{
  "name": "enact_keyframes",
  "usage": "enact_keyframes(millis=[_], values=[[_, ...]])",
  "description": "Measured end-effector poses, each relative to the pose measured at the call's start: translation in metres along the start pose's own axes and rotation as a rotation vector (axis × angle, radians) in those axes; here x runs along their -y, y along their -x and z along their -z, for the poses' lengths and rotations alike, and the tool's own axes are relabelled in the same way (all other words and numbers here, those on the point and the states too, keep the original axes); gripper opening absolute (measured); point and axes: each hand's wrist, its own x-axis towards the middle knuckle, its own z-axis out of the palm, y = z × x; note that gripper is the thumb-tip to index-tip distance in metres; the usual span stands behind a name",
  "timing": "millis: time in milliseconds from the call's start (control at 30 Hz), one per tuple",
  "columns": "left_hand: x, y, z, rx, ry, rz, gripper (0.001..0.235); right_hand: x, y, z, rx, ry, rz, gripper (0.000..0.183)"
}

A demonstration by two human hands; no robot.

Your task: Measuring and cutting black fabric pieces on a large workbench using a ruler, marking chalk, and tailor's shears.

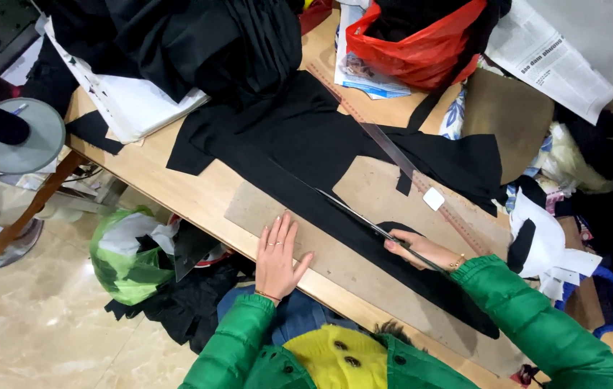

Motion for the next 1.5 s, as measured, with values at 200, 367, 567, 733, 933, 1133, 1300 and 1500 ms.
enact_keyframes(millis=[200,367,567,733,933,1133,1300,1500], values=[[0.001,0.001,-0.002,-0.021,0.022,0.0,0.074,0.027,0.018,0.007,0.096,0.024,-0.008,0.056],[0.002,0.0,-0.002,-0.045,-0.001,-0.014,0.074,0.044,0.032,0.015,0.108,0.074,-0.008,0.062],[0.001,0.001,-0.002,-0.059,0.0,-0.011,0.074,0.059,0.006,0.003,0.092,0.078,0.054,0.062],[0.001,0.002,-0.003,-0.069,0.014,0.0,0.073,0.061,-0.015,-0.004,0.053,0.111,0.058,0.064],[0.003,0.002,-0.006,-0.08,0.024,-0.01,0.072,0.065,-0.013,-0.01,0.007,0.039,0.06,0.053],[0.003,0.002,-0.006,-0.066,0.024,-0.002,0.072,0.062,-0.015,-0.005,0.071,-0.04,0.067,0.046],[0.002,0.001,0.0,-0.057,0.04,-0.004,0.072,0.073,-0.007,0.001,0.134,0.022,0.045,0.059],[0.017,-0.032,0.018,0.082,-0.104,0.063,0.066,0.062,-0.005,0.001,0.107,0.012,0.048,0.056]])
